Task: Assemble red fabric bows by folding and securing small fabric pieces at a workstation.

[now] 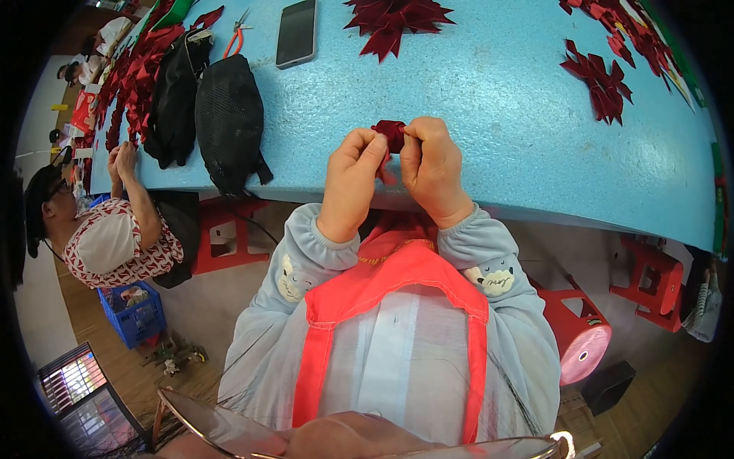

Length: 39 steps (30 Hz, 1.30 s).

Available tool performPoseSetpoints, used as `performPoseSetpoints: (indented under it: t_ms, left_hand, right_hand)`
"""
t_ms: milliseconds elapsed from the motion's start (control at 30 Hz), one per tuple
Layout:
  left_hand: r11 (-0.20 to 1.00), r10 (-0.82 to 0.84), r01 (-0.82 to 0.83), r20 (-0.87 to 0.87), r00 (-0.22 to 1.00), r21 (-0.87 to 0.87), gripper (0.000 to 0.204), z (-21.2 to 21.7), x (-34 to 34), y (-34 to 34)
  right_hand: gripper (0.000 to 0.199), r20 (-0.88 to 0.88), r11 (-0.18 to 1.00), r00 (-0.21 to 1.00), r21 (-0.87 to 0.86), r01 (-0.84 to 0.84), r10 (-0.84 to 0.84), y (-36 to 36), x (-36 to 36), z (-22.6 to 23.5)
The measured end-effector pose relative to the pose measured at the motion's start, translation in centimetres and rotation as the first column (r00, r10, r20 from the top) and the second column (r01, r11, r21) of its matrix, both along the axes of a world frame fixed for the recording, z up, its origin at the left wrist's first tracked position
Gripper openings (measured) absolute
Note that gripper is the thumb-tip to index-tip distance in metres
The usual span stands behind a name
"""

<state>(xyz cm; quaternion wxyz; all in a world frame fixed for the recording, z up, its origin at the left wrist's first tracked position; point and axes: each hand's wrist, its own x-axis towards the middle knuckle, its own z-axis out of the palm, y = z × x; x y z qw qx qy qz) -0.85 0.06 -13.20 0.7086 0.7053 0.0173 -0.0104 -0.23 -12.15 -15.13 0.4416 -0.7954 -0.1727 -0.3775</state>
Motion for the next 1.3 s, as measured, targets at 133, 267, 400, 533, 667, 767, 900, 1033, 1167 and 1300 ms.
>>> performPoseSetpoints:
  t_ms: [133, 267, 400, 533, 667, 767, 900, 1033, 1167, 1300]
  left_hand:
    - [0.919, -0.100, 0.028, -0.164, 0.981, -0.392, 0.011, 0.2, 0.0, -0.1]
    - [0.876, -0.070, -0.003, -0.134, 0.988, -0.483, 0.010, 0.1, 0.2, -0.4]
    - [0.899, 0.003, -0.045, -0.096, 0.995, -0.435, 0.010, 0.0, 0.5, -0.2]
    - [0.920, -0.008, -0.027, -0.087, 0.996, -0.392, 0.010, -0.2, 0.1, 0.1]
    - [0.926, -0.069, 0.038, -0.068, 0.995, -0.376, 0.009, -0.5, -0.1, 0.5]
    - [0.929, -0.103, 0.079, -0.048, 0.994, -0.360, 0.007, -0.2, -0.3, 0.5]
    - [0.966, -0.084, 0.094, 0.048, 0.995, -0.241, 0.005, -0.6, -0.1, 0.5]
    - [0.999, -0.035, 0.033, 0.238, 0.971, 0.014, 0.008, -0.1, 0.1, 0.9]
    - [0.996, -0.063, 0.040, 0.286, 0.956, 0.085, 0.009, -0.3, 0.1, 1.5]
    - [0.996, -0.088, 0.093, 0.202, 0.975, -0.018, 0.008, -1.1, -0.1, 1.8]
  right_hand:
    - [0.011, -0.047, 0.998, 0.999, 0.056, 0.009, -0.006, 0.0, -0.2, 0.0]
    - [0.012, -0.370, 0.960, 0.924, 0.279, 0.016, 0.093, -0.7, -0.4, 0.9]
    - [0.009, -0.077, 0.992, 0.990, 0.030, 0.121, -0.119, -2.0, 0.2, 1.9]
    - [0.008, -0.316, 0.979, 0.945, 0.205, -0.020, 0.085, -1.6, -0.7, 3.2]
    - [0.008, -0.509, 0.968, 0.841, 0.245, -0.062, 0.183, -1.9, -0.6, 3.5]
    - [0.009, -0.439, 0.936, 0.869, 0.343, -0.074, 0.230, -1.9, -0.7, 3.0]
    - [0.007, -0.176, 0.995, 0.981, -0.067, 0.078, -0.088, -0.8, -0.8, 2.7]
    - [0.005, -0.247, 0.984, 0.959, -0.144, 0.108, -0.141, -0.7, -1.0, 2.7]
    - [0.005, -0.605, 0.929, 0.734, 0.359, -0.094, 0.308, -1.6, -0.7, 3.0]
    - [0.010, -0.634, 0.906, 0.671, 0.397, -0.146, 0.386, -1.9, -0.5, 3.0]
